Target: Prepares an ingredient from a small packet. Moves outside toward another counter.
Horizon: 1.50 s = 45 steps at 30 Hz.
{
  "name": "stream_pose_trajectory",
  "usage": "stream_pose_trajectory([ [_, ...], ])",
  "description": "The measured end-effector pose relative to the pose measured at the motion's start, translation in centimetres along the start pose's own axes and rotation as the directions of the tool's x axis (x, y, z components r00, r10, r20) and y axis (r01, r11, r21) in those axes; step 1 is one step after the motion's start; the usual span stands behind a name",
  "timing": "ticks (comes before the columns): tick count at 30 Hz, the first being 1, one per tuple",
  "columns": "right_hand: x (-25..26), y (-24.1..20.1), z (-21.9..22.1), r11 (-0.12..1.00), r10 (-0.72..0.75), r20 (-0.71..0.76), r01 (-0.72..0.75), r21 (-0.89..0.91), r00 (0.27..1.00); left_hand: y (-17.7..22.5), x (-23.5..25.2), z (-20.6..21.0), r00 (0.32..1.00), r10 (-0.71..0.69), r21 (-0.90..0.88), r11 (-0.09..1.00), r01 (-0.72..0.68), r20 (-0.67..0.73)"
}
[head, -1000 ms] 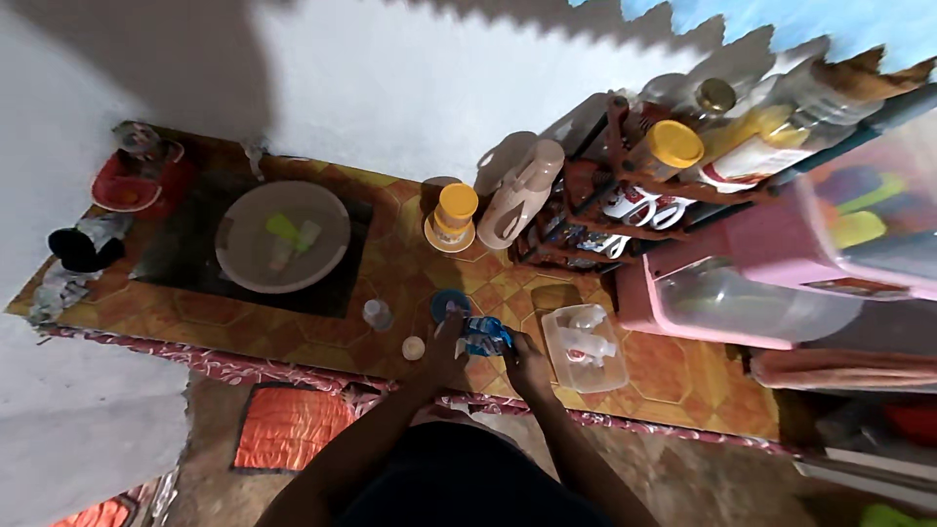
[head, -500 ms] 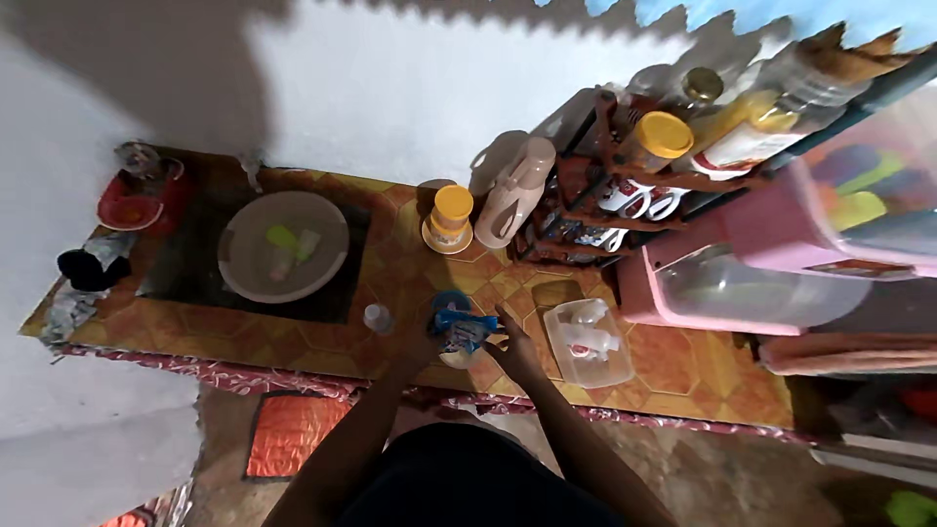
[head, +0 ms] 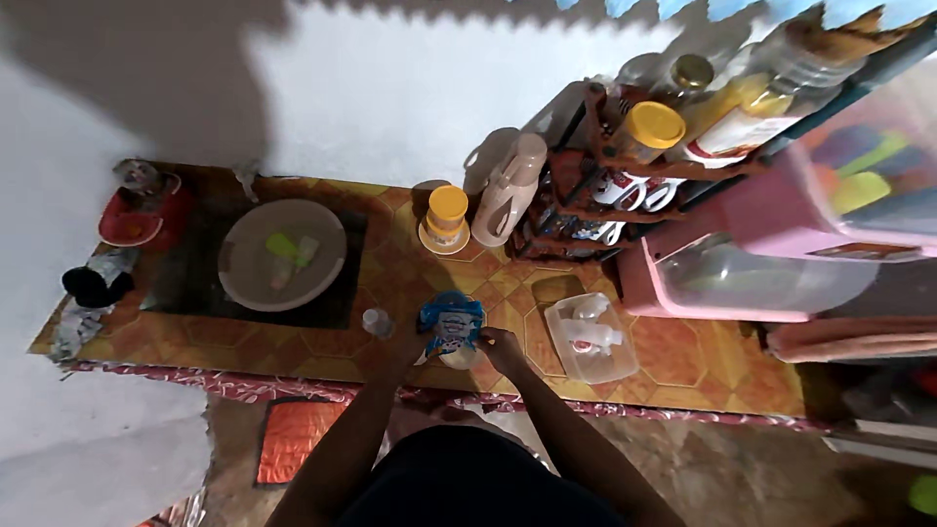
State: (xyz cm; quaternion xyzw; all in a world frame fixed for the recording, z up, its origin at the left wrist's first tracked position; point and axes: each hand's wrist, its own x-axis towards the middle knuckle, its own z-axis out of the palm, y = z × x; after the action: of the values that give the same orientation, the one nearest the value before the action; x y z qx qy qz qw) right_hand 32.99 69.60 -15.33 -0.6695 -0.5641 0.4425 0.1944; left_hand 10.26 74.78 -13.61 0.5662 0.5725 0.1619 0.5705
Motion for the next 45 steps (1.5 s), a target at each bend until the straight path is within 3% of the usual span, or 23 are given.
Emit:
stream_pose_trajectory([
  [11, 0.6, -1.0, -0.5, 0.996, 0.021, -0.014, -0.022, -0.089, 1.000, -0.2, 0.4, -0.1, 1.000, 0.010, -0.027, 1.000, -0.009, 0.021],
  [21, 0.1, -0.9, -1.4, 0.971, -0.031, -0.044, 0.041, 0.234, 0.999, -0.3, 0.0, -0.3, 0.996, 0.071, -0.077, 0.995, -0.067, 0.054],
  [29, 0.7, -1.2, -1.3, 0.987, -0.028, -0.135, 0.049, 0.155, 0.990, 0.2, 0.0, 0.1, 0.992, 0.087, 0.010, 0.996, -0.088, 0.095],
  [33, 1.2, -0.9, -1.1, 0.980, -0.038, -0.080, 0.053, 0.193, 0.996, 0.0, 0.1, 0.2, 0.991, 0.101, -0.020, 0.995, -0.100, 0.084],
  [36, 1.2, -0.4, -1.4, 0.965, -0.039, 0.047, 0.025, 0.261, 0.998, 0.0, 0.0, 0.1, 0.992, 0.093, -0.016, 0.996, -0.092, 0.082],
  [39, 0.9, -0.4, -1.7, 0.980, -0.032, 0.111, 0.009, 0.199, 0.993, 0.2, -0.1, 0.1, 0.991, 0.087, 0.001, 0.996, -0.088, 0.101],
  [45, 1.2, -0.7, -1.2, 0.994, -0.021, -0.033, 0.024, 0.105, 0.999, 0.9, -0.3, 0.3, 0.980, 0.143, 0.055, 0.987, -0.151, 0.137],
])
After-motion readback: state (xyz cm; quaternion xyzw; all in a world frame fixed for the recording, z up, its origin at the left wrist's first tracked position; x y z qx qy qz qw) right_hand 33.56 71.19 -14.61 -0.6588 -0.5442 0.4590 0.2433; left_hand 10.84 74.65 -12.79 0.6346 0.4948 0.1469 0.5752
